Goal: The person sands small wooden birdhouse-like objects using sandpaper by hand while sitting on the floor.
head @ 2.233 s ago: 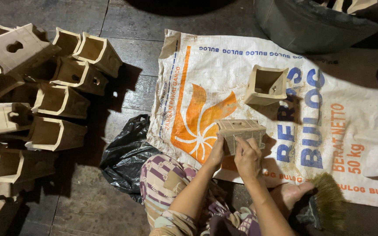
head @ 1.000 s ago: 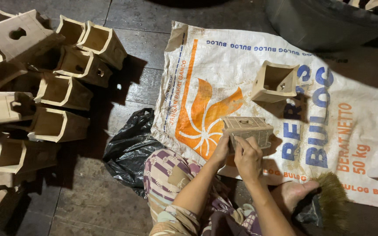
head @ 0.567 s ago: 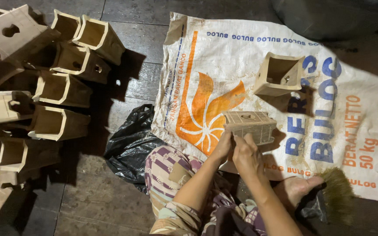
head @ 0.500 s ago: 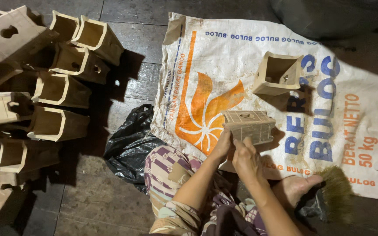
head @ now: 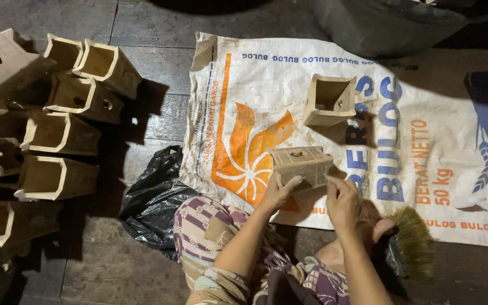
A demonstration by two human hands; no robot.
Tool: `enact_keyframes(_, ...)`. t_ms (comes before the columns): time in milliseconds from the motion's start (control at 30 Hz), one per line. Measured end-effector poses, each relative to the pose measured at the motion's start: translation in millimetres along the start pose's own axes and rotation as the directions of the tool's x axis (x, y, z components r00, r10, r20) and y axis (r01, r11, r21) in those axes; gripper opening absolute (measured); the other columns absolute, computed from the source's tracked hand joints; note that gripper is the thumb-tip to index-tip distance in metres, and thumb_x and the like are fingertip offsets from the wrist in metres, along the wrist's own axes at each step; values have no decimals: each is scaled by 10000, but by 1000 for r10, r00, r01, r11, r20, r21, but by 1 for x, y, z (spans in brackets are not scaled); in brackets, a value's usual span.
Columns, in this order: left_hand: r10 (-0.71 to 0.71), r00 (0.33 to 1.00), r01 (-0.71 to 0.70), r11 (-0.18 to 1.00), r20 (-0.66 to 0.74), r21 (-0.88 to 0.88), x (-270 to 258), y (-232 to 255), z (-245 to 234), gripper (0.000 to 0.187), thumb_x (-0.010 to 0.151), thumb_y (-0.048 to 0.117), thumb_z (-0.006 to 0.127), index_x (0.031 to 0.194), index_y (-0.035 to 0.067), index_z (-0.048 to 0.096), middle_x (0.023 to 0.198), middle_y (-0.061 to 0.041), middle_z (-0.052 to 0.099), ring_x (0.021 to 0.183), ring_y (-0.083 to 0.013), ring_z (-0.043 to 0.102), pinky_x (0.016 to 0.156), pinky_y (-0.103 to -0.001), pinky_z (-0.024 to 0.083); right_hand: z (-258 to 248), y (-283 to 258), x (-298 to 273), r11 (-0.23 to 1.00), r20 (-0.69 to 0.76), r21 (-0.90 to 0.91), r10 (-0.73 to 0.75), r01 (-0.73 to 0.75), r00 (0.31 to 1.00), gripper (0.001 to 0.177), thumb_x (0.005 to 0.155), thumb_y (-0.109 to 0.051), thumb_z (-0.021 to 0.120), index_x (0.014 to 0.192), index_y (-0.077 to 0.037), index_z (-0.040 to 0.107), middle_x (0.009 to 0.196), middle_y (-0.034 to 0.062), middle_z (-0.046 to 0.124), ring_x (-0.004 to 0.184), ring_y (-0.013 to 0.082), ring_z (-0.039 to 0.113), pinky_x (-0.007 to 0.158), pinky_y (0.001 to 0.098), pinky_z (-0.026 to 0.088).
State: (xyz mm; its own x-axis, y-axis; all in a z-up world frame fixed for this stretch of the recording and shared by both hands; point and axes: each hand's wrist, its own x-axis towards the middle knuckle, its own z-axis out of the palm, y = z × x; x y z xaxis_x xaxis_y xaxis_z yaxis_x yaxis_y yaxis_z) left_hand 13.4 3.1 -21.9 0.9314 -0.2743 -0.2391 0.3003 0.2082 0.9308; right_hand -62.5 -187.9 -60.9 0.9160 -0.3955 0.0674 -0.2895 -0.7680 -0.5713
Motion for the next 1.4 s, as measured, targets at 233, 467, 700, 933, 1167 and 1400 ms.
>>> enact_keyframes(233,7,1000,-8,999,-8,-43,0,-4,-2,371,953,181,826,1257,44,663,1093,-98,738,1000,-180,658,946,-420,567,10,4,20,996,-188,58,-61,73,980,176,959,-123,744,1095,-183,839,881,90,649,901,331,712,834,392,573)
enact_keyframes(467,-28,999,27,998,-25,-61,-3,0,-2,345,947,180,840,1215,35,679,1050,-101,752,957,-180,681,919,-405,579,12,2,22,992,-212,67,-95,111,973,165,977,-105,745,1087,-180,842,898,88,673,901,331,716,832,396,579)
enact_keyframes(700,-45,998,42,996,-47,-81,0,10,2,303,930,163,843,1167,30,710,997,-88,748,920,-176,677,878,-372,578,18,9,23,983,-231,69,-148,168,962,147,1005,-89,739,1068,-160,851,872,103,663,895,308,719,822,368,575)
enact_keyframes(933,-103,986,95,993,-131,-71,0,-8,-1,360,902,175,870,1199,46,714,1005,-97,753,920,-175,674,876,-385,584,24,16,21,984,-176,36,-163,172,971,158,1010,-52,718,1059,-118,853,878,122,664,882,326,725,828,358,582)
enact_keyframes(1167,-70,983,66,997,-169,-31,4,-42,-7,395,914,198,872,1220,22,694,1023,-152,744,943,-232,674,892,-440,581,36,65,-1,996,41,-50,-78,80,996,154,954,-148,717,1010,-182,856,846,100,671,862,351,727,780,407,582)
enact_keyframes(1400,-243,970,238,961,-13,-142,-14,47,2,723,960,914,269,773,238,448,546,67,457,447,-64,422,419,-208,315,14,67,-29,897,388,-414,327,-154,862,308,924,-233,659,1166,-341,815,1099,52,719,1039,360,764,885,481,636)
